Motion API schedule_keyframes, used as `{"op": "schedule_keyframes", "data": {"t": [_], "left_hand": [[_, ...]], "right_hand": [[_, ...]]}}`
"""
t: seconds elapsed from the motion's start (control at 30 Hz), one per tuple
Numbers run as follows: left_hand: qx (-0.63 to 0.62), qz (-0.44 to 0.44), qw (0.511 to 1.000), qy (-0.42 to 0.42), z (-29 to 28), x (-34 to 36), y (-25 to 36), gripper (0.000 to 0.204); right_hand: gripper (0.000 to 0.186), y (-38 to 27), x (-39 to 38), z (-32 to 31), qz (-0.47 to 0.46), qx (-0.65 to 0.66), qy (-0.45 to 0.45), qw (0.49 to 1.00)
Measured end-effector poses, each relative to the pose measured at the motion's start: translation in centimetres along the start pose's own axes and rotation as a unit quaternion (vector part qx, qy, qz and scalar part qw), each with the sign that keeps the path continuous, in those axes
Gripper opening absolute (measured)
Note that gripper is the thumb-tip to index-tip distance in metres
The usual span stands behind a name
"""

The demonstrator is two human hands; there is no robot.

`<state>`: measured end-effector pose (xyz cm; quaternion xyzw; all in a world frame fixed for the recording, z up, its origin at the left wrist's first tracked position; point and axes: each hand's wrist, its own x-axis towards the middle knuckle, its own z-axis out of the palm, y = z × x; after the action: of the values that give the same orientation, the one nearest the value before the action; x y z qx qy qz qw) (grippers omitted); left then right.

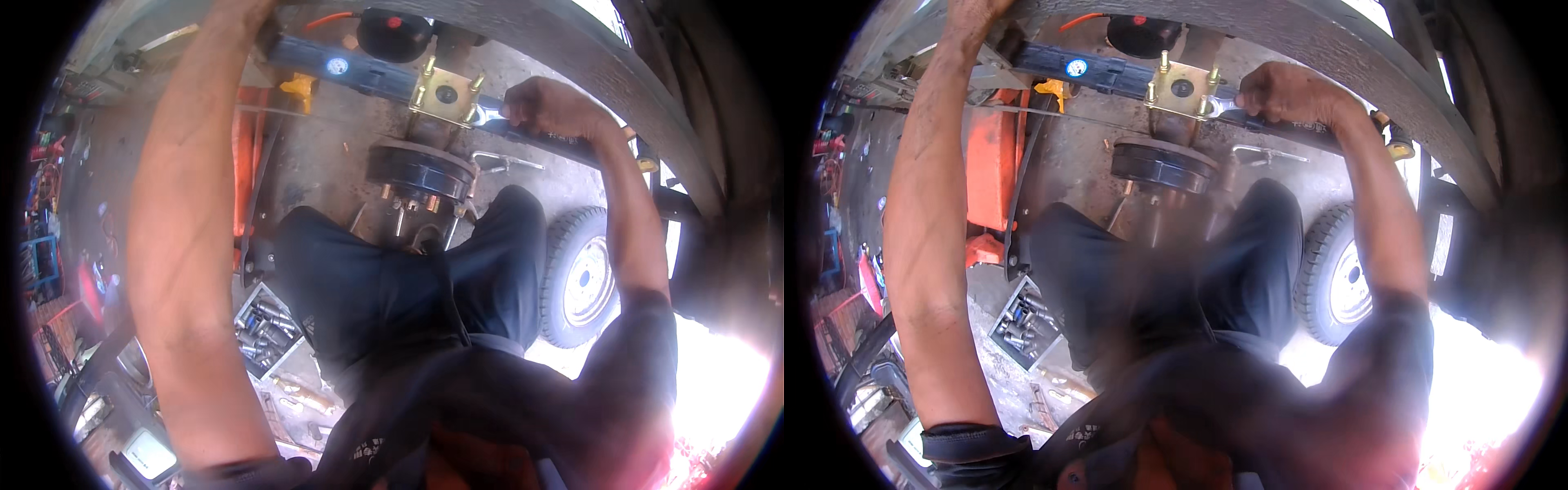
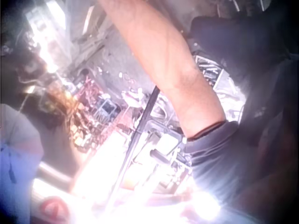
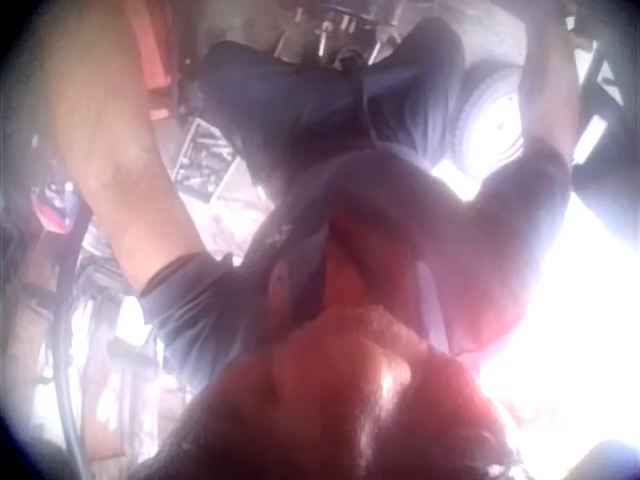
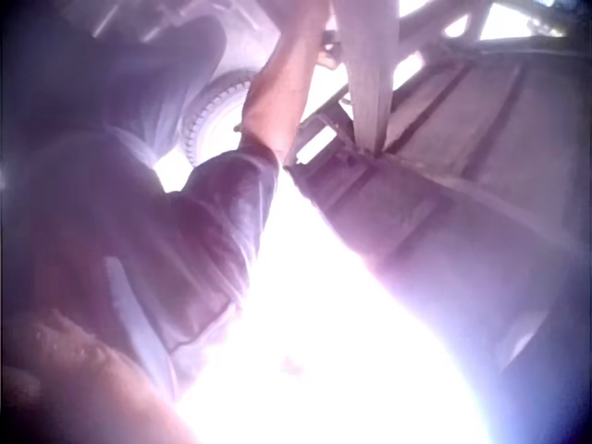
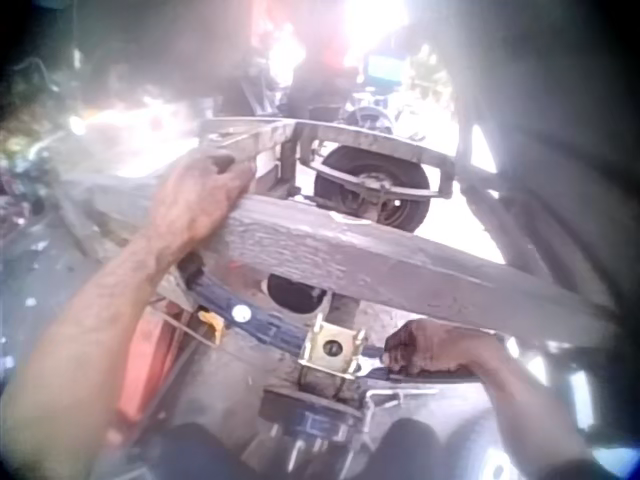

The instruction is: The person assembles a trailer axle component by placing a metal bracket onto a bolt and then tightening multiple nuts using a wrench.

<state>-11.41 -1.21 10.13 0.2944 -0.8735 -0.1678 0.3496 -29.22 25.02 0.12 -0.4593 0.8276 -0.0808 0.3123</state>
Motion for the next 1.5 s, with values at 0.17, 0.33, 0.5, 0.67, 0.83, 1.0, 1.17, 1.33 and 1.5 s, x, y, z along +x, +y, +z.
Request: {"op": "schedule_keyframes", "data": {"t": [0.17,0.33,0.5,0.67,0.83,1.0,1.17,1.33,1.5], "left_hand": [[-0.021,0.002,1.000,0.000,-0.1,0.0,0.5,0.041],[-0.023,0.000,1.000,0.012,-0.5,-0.7,0.8,0.040],[-0.011,-0.012,1.000,0.004,-0.7,-0.9,1.5,0.040],[0.017,0.024,0.999,-0.013,-1.3,-0.9,1.2,0.040],[-0.005,0.037,0.999,0.005,-0.4,-0.8,0.9,0.039],[0.022,0.043,0.998,0.042,-0.2,-0.1,0.3,0.041],[0.024,0.024,0.999,0.000,-1.1,-0.7,0.9,0.040],[0.020,0.026,0.999,0.001,-0.8,-0.5,-0.1,0.040],[0.029,-0.001,0.999,-0.029,-0.9,-0.7,1.6,0.042]], "right_hand": [[0.013,2.0,3.9,-0.7,-0.130,0.012,-0.027,0.991],[0.031,2.1,5.4,-0.7,-0.122,-0.047,0.017,0.991],[0.034,2.3,4.5,-0.4,-0.188,-0.052,0.023,0.980],[0.033,-0.8,0.8,1.2,-0.090,-0.020,0.075,0.993],[0.038,-0.3,0.9,0.7,-0.096,-0.032,0.076,0.992],[0.042,-1.3,-0.4,1.4,-0.062,-0.004,0.065,0.996],[0.041,-2.6,-4.1,6.4,-0.006,-0.166,0.185,0.969],[0.036,-5.5,-5.9,7.8,0.188,0.331,0.052,0.923],[0.029,-8.8,-4.2,14.8,0.188,0.750,0.143,0.617]]}}
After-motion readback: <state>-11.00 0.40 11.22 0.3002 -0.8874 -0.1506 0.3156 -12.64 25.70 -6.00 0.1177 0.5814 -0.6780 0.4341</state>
